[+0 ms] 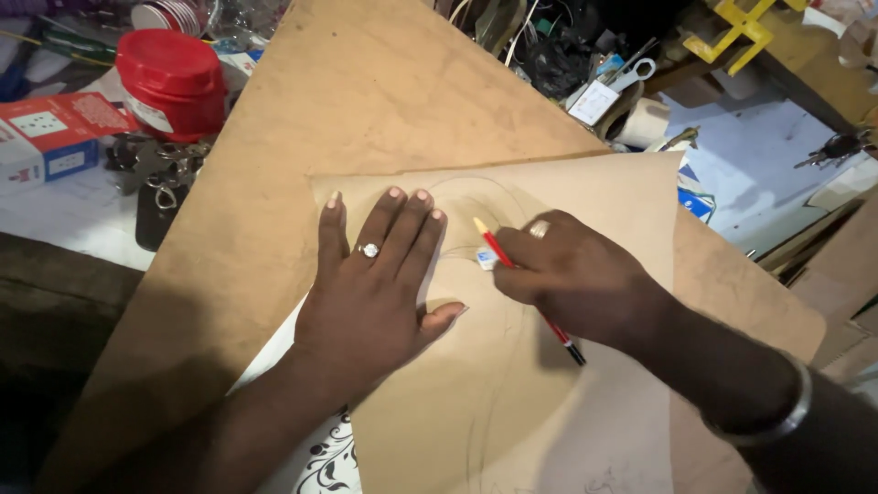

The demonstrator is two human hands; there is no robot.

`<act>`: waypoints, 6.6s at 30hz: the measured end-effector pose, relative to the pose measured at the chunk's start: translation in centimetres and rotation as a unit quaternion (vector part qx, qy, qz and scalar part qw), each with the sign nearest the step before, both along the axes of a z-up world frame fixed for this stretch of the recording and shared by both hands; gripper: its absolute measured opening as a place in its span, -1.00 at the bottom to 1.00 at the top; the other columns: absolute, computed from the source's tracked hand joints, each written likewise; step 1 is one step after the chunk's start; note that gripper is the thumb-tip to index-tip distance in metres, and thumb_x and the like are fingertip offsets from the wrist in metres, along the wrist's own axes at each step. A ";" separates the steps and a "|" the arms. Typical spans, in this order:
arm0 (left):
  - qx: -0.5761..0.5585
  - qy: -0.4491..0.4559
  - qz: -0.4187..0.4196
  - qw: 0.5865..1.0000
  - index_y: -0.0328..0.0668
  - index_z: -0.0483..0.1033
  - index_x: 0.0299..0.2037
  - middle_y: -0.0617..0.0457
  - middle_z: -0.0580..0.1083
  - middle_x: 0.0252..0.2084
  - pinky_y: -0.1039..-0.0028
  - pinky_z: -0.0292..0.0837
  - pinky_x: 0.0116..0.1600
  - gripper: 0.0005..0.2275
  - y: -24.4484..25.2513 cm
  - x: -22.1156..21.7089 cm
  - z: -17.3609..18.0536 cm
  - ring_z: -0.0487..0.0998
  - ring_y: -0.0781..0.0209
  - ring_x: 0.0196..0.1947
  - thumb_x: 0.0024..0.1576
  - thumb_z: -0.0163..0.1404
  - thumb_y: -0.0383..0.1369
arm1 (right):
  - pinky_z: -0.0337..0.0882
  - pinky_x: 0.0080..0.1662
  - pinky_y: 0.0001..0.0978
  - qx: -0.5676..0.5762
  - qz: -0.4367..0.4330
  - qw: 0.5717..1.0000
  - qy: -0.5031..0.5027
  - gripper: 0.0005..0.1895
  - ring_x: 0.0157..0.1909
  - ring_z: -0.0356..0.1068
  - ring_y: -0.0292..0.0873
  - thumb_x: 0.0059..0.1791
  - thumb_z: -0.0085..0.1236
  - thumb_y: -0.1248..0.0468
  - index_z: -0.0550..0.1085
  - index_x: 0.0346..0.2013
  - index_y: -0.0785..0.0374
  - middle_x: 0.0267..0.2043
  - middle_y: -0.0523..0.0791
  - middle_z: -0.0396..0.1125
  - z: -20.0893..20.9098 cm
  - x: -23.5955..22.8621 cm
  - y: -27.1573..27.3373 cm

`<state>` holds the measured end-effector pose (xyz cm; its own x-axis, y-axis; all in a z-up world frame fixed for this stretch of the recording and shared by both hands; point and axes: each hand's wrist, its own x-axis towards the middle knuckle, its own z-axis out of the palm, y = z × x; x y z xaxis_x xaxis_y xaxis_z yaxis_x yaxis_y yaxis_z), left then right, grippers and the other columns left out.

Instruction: Draw and refine a floral decorative pattern on a sheet of paper using a pencil and eraser.

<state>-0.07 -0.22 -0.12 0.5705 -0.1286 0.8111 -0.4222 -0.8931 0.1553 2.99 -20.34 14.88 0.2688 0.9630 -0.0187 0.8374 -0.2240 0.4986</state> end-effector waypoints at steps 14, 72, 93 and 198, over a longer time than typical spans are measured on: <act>0.006 -0.003 -0.001 1.000 -0.32 0.32 0.32 -0.17 0.27 0.39 -0.35 -0.10 0.37 -0.24 0.1 -0.1 0.1 0.20 -0.09 0.42 0.07 -0.03 0.16 | 0.39 0.00 -0.18 0.045 0.009 0.999 -0.002 -0.83 -0.15 0.41 0.03 -0.19 0.13 0.32 0.46 -0.31 0.23 -0.10 -0.04 0.38 -0.1 -0.1 0.4; 0.031 -0.001 -0.242 0.970 -0.08 0.56 0.02 -0.03 0.47 0.14 -0.30 0.02 0.37 -0.66 -6.8 -3.0 -1.7 0.33 -0.20 0.29 0.05 0.17 -0.23 | 0.42 0.02 -0.22 0.473 -0.030 0.878 0.073 -0.72 -0.06 0.53 -0.12 -0.15 0.48 0.20 0.54 -0.25 0.12 -0.06 -0.16 0.52 -15.5 -4.3 -9.5; 0.057 0.019 -0.189 0.980 -0.30 0.55 -0.14 -0.16 0.57 -0.06 0.00 0.26 0.21 -0.75 -4.6 -2.0 0.5 0.52 -0.15 0.02 -0.05 0.04 -0.48 | 0.44 -0.02 -0.21 0.525 -0.029 0.844 0.101 -0.61 -0.11 0.47 -0.03 -0.13 0.45 0.23 0.53 -0.06 0.22 -0.04 -0.09 0.50 -16.1 -5.1 -10.0; 0.001 -0.135 -0.057 0.989 -0.34 0.57 -0.11 -0.23 0.52 -0.10 0.02 0.39 0.33 -0.78 1.8 1.5 0.9 0.56 -0.11 0.01 0.05 0.08 -0.46 | 0.40 -0.20 -0.36 0.381 0.061 0.906 0.175 -0.90 -0.30 0.39 -0.15 -0.03 0.16 0.48 0.45 -0.24 0.35 -0.28 -0.02 0.45 -4.1 5.9 -3.8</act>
<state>1.46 1.55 0.82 0.3144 -0.1819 0.9317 -0.5464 -0.8373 0.0209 8.85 -24.16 10.79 0.2659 0.7536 0.6011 0.9558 -0.2872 -0.0628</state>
